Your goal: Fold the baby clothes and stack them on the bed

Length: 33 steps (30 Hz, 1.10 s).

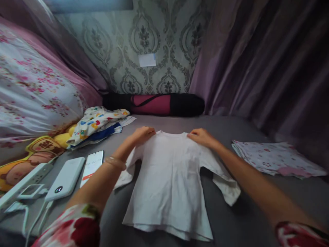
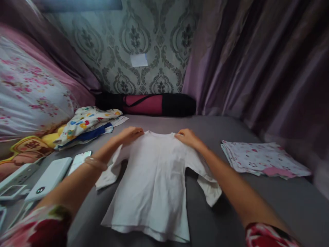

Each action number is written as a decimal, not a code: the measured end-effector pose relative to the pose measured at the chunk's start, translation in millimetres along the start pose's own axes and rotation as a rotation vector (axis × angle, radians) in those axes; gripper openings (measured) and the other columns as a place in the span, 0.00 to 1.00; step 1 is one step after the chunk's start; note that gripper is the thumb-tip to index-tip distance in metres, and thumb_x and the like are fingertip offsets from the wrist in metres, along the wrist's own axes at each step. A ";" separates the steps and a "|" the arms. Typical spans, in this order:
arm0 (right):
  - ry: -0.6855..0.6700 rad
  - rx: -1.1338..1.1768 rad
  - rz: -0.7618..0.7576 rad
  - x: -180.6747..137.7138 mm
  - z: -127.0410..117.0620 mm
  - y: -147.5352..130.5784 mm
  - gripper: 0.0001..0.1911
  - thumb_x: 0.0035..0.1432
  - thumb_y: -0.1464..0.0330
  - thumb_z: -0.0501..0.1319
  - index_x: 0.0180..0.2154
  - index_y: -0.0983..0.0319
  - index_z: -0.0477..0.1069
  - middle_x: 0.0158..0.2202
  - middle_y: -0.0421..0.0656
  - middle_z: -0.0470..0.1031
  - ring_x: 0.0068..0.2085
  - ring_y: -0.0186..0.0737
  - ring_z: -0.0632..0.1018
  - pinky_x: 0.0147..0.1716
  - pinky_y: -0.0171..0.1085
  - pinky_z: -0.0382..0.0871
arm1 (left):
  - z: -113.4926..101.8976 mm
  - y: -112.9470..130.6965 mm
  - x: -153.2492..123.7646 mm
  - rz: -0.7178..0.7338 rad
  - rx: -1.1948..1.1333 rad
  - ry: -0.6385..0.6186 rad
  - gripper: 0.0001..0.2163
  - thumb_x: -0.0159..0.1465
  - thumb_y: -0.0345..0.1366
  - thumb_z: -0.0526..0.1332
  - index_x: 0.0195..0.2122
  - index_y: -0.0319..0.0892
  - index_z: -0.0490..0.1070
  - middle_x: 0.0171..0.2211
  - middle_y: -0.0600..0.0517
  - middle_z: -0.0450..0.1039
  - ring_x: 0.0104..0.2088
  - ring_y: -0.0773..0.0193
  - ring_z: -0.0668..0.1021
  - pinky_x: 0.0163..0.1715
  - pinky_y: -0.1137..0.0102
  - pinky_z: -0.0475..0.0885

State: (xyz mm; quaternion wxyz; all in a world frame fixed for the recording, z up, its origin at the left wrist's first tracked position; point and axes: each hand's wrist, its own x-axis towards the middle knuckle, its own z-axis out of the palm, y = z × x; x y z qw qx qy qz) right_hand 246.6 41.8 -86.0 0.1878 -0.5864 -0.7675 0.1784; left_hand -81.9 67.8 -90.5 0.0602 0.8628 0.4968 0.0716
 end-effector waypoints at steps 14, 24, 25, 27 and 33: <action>-0.053 -0.380 -0.046 49.8 64.8 47.6 0.17 0.69 0.58 0.46 0.43 0.59 0.69 0.45 0.47 0.76 0.44 0.44 0.76 0.37 0.36 0.61 | 70.1 -27.2 49.6 -0.166 0.170 -0.024 0.18 0.71 0.44 0.39 0.47 0.44 0.65 0.42 0.44 0.74 0.40 0.55 0.78 0.36 0.67 0.67; -0.040 -0.306 0.044 102.1 67.5 64.7 0.16 0.68 0.60 0.48 0.44 0.62 0.70 0.46 0.50 0.74 0.47 0.46 0.74 0.42 0.38 0.63 | 72.9 -46.8 102.5 -0.250 0.061 -0.034 0.14 0.69 0.43 0.47 0.44 0.43 0.68 0.41 0.45 0.76 0.41 0.57 0.78 0.37 0.69 0.67; -0.043 -0.294 0.026 105.0 68.7 64.5 0.16 0.67 0.61 0.49 0.44 0.63 0.70 0.46 0.51 0.74 0.47 0.46 0.73 0.43 0.38 0.62 | 74.9 -46.8 104.4 -0.264 0.047 -0.037 0.13 0.68 0.43 0.49 0.43 0.43 0.69 0.40 0.45 0.76 0.40 0.57 0.78 0.36 0.69 0.67; -0.058 -0.271 -0.014 110.5 70.6 62.2 0.17 0.67 0.62 0.49 0.45 0.64 0.72 0.46 0.51 0.74 0.48 0.45 0.73 0.46 0.37 0.62 | 78.7 -46.1 108.2 -0.274 0.033 -0.022 0.14 0.67 0.42 0.49 0.41 0.42 0.70 0.39 0.44 0.76 0.39 0.57 0.77 0.35 0.69 0.67; -0.071 -0.282 0.010 122.0 79.7 53.2 0.20 0.68 0.62 0.46 0.48 0.63 0.72 0.48 0.52 0.71 0.50 0.47 0.71 0.48 0.40 0.61 | 91.6 -36.7 127.2 -0.241 0.032 0.038 0.12 0.67 0.40 0.51 0.36 0.41 0.71 0.37 0.45 0.75 0.39 0.59 0.76 0.38 0.69 0.68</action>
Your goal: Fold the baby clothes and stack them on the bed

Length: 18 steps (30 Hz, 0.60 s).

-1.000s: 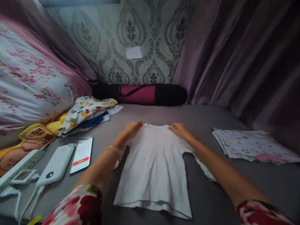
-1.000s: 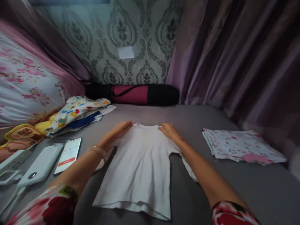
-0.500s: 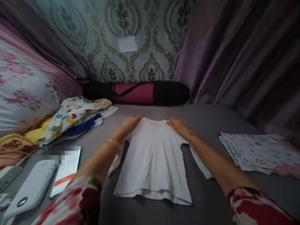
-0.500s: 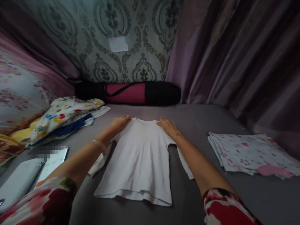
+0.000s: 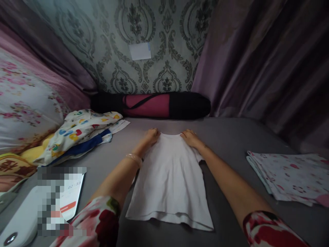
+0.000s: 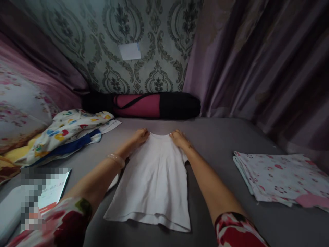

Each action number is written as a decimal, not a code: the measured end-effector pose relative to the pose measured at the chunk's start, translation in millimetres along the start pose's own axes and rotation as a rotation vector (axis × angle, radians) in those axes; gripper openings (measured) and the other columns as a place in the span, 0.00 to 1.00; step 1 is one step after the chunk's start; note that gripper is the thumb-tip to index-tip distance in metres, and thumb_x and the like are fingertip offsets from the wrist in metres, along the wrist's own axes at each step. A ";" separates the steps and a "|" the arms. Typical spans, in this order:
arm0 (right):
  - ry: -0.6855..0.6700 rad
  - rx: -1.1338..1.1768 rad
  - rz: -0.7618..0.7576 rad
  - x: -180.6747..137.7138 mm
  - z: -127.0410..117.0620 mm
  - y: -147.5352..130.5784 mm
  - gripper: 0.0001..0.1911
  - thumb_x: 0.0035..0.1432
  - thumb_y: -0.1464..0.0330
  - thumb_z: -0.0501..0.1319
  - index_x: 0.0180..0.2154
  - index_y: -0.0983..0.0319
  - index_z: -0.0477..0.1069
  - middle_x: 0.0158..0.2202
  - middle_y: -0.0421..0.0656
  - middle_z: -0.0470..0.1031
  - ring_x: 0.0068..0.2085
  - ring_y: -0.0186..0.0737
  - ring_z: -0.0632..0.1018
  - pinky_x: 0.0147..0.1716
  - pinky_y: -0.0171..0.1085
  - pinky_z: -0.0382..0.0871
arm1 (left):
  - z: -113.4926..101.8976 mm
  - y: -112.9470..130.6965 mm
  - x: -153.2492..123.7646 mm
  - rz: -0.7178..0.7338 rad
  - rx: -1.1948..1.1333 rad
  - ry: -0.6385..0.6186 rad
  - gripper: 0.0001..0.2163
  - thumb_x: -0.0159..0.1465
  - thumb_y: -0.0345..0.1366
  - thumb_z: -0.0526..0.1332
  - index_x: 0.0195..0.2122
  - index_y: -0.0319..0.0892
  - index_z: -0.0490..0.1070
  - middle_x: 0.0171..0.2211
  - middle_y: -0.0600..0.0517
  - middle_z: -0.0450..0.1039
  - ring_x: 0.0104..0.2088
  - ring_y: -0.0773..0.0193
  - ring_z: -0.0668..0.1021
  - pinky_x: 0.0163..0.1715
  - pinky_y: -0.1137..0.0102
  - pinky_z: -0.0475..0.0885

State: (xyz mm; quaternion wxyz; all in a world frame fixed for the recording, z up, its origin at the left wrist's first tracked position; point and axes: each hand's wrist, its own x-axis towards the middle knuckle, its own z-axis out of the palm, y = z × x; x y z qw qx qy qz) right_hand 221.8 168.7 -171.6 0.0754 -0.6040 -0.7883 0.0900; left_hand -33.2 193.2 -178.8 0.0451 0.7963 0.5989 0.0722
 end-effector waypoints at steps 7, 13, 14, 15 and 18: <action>0.172 -0.033 -0.002 0.0 11.9 -1.8 0.16 0.68 0.64 0.48 0.48 0.64 0.69 0.48 0.51 0.70 0.50 0.46 0.70 0.48 0.39 0.61 | 10.9 6.7 -1.0 0.051 0.067 0.153 0.13 0.69 0.36 0.45 0.43 0.38 0.66 0.44 0.39 0.70 0.47 0.54 0.72 0.48 0.62 0.65; 0.129 0.030 0.003 5.0 13.3 -1.7 0.16 0.67 0.64 0.49 0.49 0.63 0.69 0.49 0.52 0.70 0.51 0.44 0.70 0.50 0.39 0.61 | 25.0 -7.3 1.5 0.097 0.099 0.132 0.14 0.70 0.37 0.43 0.43 0.39 0.65 0.42 0.41 0.70 0.45 0.56 0.72 0.48 0.63 0.64; 0.121 0.089 0.005 4.6 8.7 1.7 0.16 0.67 0.64 0.49 0.49 0.63 0.69 0.50 0.51 0.71 0.51 0.43 0.70 0.50 0.38 0.61 | 25.2 -8.5 2.7 0.091 0.099 0.106 0.14 0.70 0.37 0.43 0.43 0.39 0.65 0.42 0.42 0.70 0.45 0.56 0.72 0.48 0.63 0.64; 0.117 0.146 0.009 2.2 2.5 7.1 0.16 0.67 0.64 0.50 0.50 0.63 0.69 0.50 0.51 0.71 0.51 0.41 0.71 0.50 0.36 0.61 | 24.0 -8.5 3.7 0.087 0.108 0.082 0.13 0.70 0.37 0.43 0.44 0.39 0.65 0.43 0.42 0.70 0.45 0.56 0.72 0.48 0.63 0.64; 0.084 0.252 0.052 -24.1 -20.0 34.8 0.16 0.65 0.64 0.51 0.46 0.64 0.72 0.45 0.48 0.75 0.46 0.39 0.74 0.43 0.32 0.65 | 13.1 1.2 3.3 0.048 0.164 0.054 0.13 0.68 0.36 0.46 0.45 0.36 0.65 0.45 0.37 0.69 0.47 0.51 0.71 0.47 0.59 0.65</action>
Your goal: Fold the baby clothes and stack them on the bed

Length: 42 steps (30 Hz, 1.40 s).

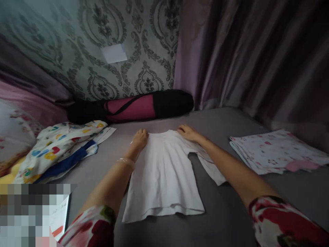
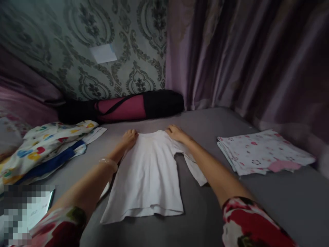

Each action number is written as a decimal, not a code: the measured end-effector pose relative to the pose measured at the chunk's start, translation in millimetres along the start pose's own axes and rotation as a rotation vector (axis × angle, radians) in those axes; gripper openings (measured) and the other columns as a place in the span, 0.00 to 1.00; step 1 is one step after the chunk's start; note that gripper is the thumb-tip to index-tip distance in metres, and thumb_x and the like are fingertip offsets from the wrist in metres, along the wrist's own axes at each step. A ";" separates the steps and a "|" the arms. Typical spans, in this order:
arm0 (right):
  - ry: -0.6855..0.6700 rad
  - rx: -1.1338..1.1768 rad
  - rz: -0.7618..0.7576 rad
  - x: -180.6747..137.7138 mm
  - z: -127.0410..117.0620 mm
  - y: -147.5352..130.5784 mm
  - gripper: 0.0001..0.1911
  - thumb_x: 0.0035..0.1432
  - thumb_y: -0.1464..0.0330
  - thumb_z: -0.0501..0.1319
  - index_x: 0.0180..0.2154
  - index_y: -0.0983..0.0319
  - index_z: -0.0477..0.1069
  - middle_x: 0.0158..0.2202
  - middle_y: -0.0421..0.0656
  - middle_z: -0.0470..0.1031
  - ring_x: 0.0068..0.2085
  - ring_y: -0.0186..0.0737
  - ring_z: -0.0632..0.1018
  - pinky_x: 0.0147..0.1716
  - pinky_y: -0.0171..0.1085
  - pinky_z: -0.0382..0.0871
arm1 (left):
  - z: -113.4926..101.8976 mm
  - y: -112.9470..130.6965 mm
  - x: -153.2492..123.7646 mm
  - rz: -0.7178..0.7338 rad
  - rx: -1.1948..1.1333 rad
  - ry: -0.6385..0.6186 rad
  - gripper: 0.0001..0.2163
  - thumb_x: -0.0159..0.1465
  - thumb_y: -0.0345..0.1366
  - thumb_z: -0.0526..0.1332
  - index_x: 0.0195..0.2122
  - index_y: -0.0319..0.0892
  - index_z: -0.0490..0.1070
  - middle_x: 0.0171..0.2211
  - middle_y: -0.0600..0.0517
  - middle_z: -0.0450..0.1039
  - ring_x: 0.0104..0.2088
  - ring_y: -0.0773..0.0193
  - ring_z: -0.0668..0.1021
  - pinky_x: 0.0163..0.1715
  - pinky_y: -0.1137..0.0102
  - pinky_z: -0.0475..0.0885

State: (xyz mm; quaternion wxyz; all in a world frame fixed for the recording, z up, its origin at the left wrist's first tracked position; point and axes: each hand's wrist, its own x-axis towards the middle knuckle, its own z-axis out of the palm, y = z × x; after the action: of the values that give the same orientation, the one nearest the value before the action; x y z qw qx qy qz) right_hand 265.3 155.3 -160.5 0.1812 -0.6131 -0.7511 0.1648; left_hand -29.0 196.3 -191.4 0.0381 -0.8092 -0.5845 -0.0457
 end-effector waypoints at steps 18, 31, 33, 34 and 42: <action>-0.098 -0.057 0.445 -211.3 -35.5 27.3 0.24 0.49 0.53 0.64 0.43 0.62 0.71 0.39 0.48 0.77 0.39 0.44 0.77 0.31 0.34 0.64 | 10.2 165.7 -13.6 0.383 -0.455 0.134 0.16 0.66 0.29 0.47 0.52 0.36 0.67 0.54 0.41 0.69 0.55 0.59 0.69 0.58 0.63 0.63; 0.144 -0.730 -0.095 -208.0 -82.0 46.9 0.14 0.62 0.78 0.49 0.41 0.63 0.71 0.41 0.53 0.71 0.43 0.48 0.69 0.43 0.43 0.60 | 22.9 165.1 -12.9 0.309 -0.550 0.169 0.17 0.67 0.34 0.49 0.54 0.38 0.67 0.58 0.42 0.66 0.59 0.58 0.67 0.62 0.61 0.60; 0.004 -0.703 -0.117 -213.0 -79.7 58.1 0.16 0.59 0.80 0.51 0.41 0.62 0.73 0.42 0.51 0.72 0.43 0.46 0.69 0.42 0.41 0.60 | 21.9 166.2 -15.1 0.319 -0.521 0.173 0.18 0.67 0.37 0.51 0.55 0.36 0.67 0.59 0.41 0.65 0.60 0.56 0.66 0.62 0.61 0.59; -0.039 -0.686 -0.107 -213.2 -80.2 62.9 0.16 0.58 0.81 0.51 0.41 0.61 0.73 0.42 0.50 0.72 0.44 0.46 0.70 0.42 0.40 0.60 | 21.7 166.5 -16.0 0.325 -0.507 0.174 0.18 0.67 0.38 0.52 0.55 0.36 0.66 0.59 0.40 0.64 0.60 0.56 0.65 0.62 0.61 0.59; -0.083 -0.632 0.179 -168.8 -82.1 70.8 0.20 0.55 0.80 0.52 0.45 0.62 0.75 0.42 0.52 0.77 0.49 0.48 0.72 0.47 0.41 0.61 | 22.1 167.5 -18.5 0.338 -0.440 0.175 0.21 0.67 0.42 0.52 0.57 0.35 0.65 0.59 0.38 0.63 0.60 0.55 0.65 0.62 0.62 0.58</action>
State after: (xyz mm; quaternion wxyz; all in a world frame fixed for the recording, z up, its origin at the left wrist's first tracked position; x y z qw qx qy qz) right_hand 395.9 5.6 -133.3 -0.0640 -0.6953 -0.7150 -0.0361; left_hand 124.9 128.8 -216.9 -0.0811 -0.8768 -0.4120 -0.2342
